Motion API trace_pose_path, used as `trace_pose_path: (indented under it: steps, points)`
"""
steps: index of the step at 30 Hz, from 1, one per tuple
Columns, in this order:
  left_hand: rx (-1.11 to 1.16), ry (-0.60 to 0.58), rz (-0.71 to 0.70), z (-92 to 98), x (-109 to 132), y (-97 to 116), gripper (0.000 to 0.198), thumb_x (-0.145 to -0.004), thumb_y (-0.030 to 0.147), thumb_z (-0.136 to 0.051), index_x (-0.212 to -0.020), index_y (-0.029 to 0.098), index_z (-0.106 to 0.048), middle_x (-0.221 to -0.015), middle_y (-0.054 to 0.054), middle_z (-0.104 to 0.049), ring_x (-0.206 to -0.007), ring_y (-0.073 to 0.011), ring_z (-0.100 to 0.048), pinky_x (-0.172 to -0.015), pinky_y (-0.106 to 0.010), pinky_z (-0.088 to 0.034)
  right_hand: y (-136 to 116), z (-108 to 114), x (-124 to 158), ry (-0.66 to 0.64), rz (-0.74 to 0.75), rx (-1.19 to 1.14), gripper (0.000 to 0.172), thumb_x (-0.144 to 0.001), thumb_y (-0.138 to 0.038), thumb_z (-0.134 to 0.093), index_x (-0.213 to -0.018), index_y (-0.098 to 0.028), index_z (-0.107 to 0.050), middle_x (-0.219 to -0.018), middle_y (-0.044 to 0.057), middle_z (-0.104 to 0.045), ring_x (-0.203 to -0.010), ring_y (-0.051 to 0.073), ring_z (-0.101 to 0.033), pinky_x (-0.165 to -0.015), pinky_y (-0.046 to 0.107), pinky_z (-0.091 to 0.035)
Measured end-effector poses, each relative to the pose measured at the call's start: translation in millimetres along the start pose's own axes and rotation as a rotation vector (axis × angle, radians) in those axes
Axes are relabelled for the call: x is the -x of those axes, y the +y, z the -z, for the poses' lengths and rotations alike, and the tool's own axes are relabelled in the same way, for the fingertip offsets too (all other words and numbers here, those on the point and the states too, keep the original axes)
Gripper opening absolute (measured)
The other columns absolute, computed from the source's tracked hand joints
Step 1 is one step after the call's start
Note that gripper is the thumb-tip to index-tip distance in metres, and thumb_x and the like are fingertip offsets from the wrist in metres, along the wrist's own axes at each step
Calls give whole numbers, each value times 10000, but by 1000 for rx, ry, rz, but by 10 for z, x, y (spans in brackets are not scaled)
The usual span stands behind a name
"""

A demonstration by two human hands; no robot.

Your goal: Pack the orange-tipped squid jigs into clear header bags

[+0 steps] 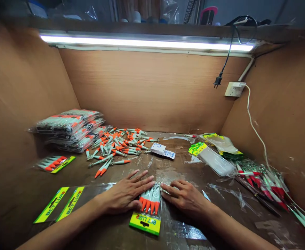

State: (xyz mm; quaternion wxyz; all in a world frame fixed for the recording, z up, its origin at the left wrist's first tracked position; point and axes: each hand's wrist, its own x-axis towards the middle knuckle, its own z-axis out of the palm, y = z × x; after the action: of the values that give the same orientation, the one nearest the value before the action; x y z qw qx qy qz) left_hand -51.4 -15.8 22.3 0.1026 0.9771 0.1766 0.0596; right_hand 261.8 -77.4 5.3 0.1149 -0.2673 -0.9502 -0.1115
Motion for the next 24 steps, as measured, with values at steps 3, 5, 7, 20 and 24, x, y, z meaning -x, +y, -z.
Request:
trace_pose_path:
  steps: [3,5,7,20,24]
  points:
    - [37,36,122,-45,32,-24,766,-959,601,-403,-1561,317,-24,-1636,-29,-54,-1510,-291,-13,-1214,-519,-47,17,-35,12,92,-178,-203,314,-985,-192,-465,-1241,-267,-630,-1331,65,-635,-1058,215,-620,-891,364,-489]
    - [84,128,292,-95,-15,-77,756,-979,595,-344,-1565,274,11,-1637,-65,-26,-1511,-280,3,-1214,-515,-62,47,-88,-63,221,-463,-396,277,-988,-216,-450,-1151,-244,-672,-1192,77,-698,-998,203,-646,-867,335,-501]
    - [116,191,429,-135,-93,-124,715,-984,587,-336,-1569,255,-93,-1638,-93,-55,-1512,-278,-6,-1210,-520,-83,89,-145,-191,273,-699,-565,260,-972,-295,-493,-1130,-221,-685,-1084,85,-718,-927,208,-663,-820,323,-515]
    - [1389,394,487,-109,-259,158,512,-795,451,-749,-1175,160,-565,-1004,-105,-720,-822,-198,-686,-684,-274,-513,61,-299,-457,328,-770,-1621,391,-767,-393,-786,-1069,-182,-653,-894,46,-699,-700,152,-635,-646,277,-502]
    - [1438,424,583,1,-212,216,653,-708,440,-822,-1244,154,-582,-997,-99,-718,-811,-183,-677,-641,-236,-499,62,-289,-459,377,-787,-1603,505,-772,-420,-776,-1203,-204,-627,-999,68,-702,-758,165,-664,-667,284,-521]
